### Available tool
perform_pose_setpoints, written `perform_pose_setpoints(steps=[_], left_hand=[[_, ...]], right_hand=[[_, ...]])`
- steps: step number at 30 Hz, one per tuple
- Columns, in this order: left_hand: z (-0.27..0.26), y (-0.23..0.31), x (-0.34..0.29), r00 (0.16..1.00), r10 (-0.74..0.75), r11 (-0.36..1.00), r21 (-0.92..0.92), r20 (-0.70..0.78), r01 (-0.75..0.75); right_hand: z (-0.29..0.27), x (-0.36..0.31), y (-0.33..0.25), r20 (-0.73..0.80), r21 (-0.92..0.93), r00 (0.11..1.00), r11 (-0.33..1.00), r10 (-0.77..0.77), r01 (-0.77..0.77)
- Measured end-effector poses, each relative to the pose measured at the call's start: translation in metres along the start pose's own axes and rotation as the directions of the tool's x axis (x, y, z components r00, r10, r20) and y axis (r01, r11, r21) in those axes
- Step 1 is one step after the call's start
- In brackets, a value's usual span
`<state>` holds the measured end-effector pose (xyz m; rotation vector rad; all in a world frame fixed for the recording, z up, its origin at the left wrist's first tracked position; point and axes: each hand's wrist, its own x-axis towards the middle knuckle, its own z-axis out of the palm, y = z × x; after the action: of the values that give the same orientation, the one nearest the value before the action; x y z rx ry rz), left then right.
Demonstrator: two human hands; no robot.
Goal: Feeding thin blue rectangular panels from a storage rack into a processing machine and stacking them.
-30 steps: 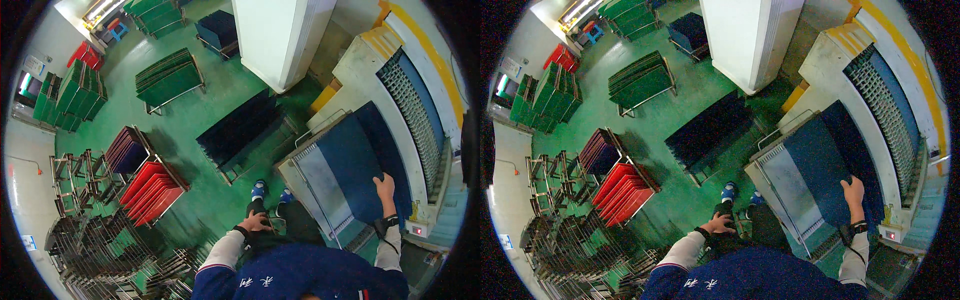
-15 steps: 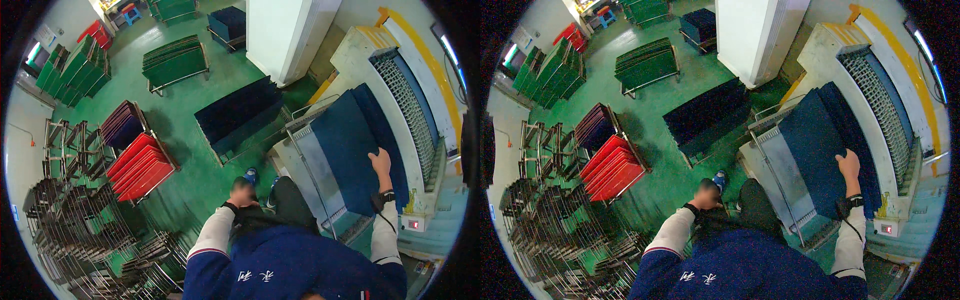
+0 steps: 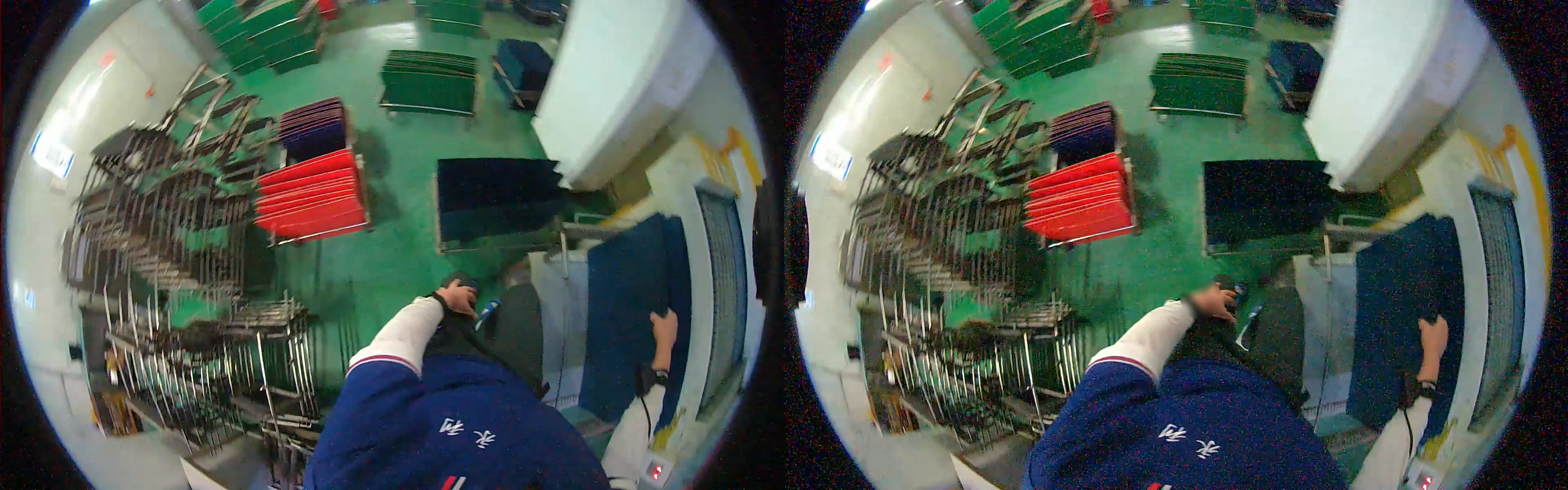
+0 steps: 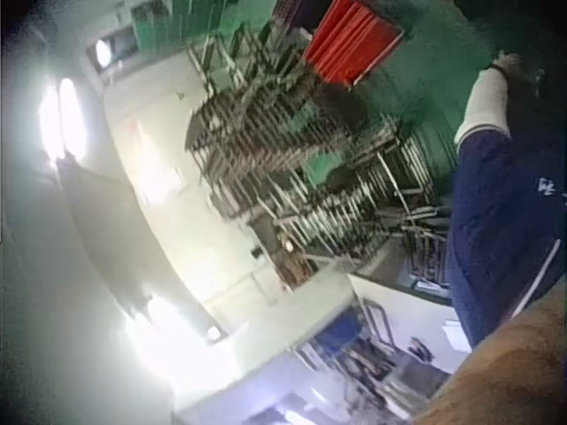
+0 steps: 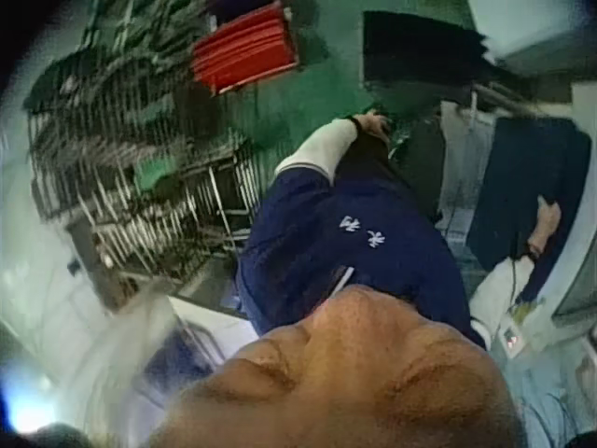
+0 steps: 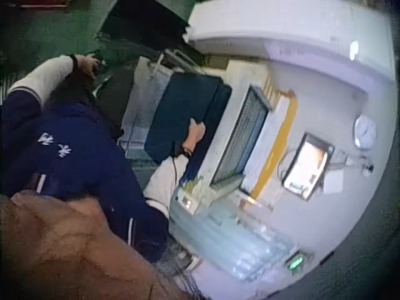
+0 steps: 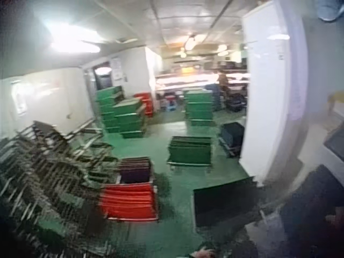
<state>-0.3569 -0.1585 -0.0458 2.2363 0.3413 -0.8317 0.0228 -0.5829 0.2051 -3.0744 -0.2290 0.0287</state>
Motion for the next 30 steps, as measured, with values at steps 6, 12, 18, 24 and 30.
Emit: perform_pose_setpoints(steps=[6, 12, 18, 24, 30], left_hand=[[-0.002, 0.009, -0.009, 1.0, -0.025, 0.999, 0.037, -0.007, 0.025], [0.002, 0.017, -0.007, 0.998, -0.002, 0.988, 0.156, -0.055, 0.011], [0.008, -0.009, 0.015, 0.972, 0.223, 0.966, 0.149, -0.074, -0.211], [0.002, -0.033, 0.044, 0.948, 0.249, 0.864, 0.397, 0.2, -0.31], [0.006, -0.036, 0.06, 0.979, 0.044, 0.96, 0.262, 0.199, -0.096]], right_hand=[[0.039, 0.041, 0.049, -0.054, 0.09, 0.99, 0.987, -0.131, 0.135], [-0.008, 0.05, 0.064, -0.214, -0.039, 0.97, 0.993, -0.115, 0.109], [-0.178, -0.015, 0.041, -0.28, 0.135, 0.936, 0.957, -0.213, 0.258], [-0.282, -0.057, 0.08, -0.272, 0.578, 0.957, 0.813, 0.101, 0.079], [-0.289, -0.045, 0.135, -0.224, 0.974, 0.933, 0.101, 0.281, 0.204]])
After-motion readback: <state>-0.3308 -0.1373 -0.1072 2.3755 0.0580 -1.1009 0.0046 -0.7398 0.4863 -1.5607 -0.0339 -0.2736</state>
